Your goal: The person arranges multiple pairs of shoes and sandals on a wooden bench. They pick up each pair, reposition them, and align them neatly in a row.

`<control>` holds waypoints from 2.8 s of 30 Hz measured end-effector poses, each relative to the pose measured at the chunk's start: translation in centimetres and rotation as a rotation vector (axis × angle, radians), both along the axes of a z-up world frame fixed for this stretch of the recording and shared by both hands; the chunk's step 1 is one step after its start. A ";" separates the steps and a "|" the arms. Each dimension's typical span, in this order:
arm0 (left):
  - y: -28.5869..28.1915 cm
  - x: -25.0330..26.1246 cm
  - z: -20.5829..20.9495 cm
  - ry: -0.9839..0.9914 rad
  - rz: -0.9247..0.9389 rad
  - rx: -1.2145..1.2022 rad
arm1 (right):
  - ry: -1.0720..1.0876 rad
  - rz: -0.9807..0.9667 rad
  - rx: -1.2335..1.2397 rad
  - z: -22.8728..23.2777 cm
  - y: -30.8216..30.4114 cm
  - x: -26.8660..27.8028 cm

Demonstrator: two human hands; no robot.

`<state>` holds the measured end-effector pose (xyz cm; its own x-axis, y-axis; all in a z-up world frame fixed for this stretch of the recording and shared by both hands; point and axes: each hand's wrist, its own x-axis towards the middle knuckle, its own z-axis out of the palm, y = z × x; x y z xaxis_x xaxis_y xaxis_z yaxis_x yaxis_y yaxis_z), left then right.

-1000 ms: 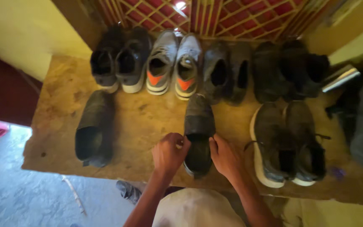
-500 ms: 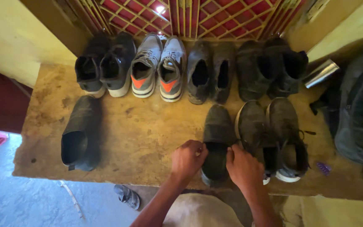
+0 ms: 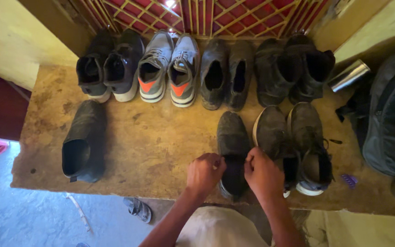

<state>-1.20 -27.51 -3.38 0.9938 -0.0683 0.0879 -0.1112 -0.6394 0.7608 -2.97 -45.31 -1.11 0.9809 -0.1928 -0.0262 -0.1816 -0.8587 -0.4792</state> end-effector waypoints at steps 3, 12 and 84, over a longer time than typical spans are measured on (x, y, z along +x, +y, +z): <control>0.0 0.6 -0.2 -0.061 -0.021 -0.034 | 0.011 0.005 0.022 -0.3 -0.4 0.4; 1.3 0.9 2.2 0.167 -0.080 0.093 | 0.039 0.005 0.026 1.6 -0.1 1.1; 8.7 -0.8 0.5 -0.064 0.019 0.113 | -0.196 0.253 -0.331 1.8 7.6 0.4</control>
